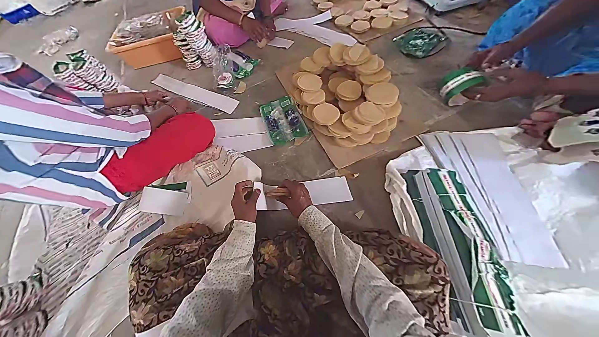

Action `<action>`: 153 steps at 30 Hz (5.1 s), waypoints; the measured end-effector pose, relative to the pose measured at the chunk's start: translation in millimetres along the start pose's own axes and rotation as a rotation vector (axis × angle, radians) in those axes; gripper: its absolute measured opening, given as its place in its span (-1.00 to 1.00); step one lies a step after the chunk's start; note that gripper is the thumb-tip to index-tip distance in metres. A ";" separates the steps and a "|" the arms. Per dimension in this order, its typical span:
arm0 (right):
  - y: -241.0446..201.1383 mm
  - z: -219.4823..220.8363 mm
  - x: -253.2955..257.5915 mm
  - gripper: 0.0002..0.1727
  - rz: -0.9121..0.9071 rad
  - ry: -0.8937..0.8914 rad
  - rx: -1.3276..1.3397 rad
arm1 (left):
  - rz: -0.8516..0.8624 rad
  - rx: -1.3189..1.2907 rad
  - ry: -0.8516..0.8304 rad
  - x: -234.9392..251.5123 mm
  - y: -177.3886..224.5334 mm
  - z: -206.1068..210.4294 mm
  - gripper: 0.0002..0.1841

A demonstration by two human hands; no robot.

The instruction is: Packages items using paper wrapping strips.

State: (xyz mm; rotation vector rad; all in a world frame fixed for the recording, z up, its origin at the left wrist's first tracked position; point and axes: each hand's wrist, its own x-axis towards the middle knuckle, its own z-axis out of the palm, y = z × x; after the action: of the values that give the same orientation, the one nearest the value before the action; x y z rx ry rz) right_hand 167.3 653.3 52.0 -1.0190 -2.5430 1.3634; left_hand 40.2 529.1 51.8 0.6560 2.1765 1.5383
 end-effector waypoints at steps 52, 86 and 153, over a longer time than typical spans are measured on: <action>-12.0 23.3 -65.1 0.28 0.344 0.133 1.913 | 0.474 -0.554 -0.176 -5.9 71.0 45.6 -0.76; 14.3 25.2 -24.8 0.12 0.025 0.444 -0.213 | 0.274 0.311 -0.269 -5.4 9.7 68.7 -0.19; 50.7 -12.0 -44.0 -0.79 0.009 0.324 0.497 | -0.237 -0.499 -0.025 -53.9 13.2 81.1 -0.72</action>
State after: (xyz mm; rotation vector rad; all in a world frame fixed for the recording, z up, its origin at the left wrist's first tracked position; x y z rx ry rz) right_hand 231.9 655.3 30.4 -1.0413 -1.8424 1.5683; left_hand 131.7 563.4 41.1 0.2434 1.6742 1.8235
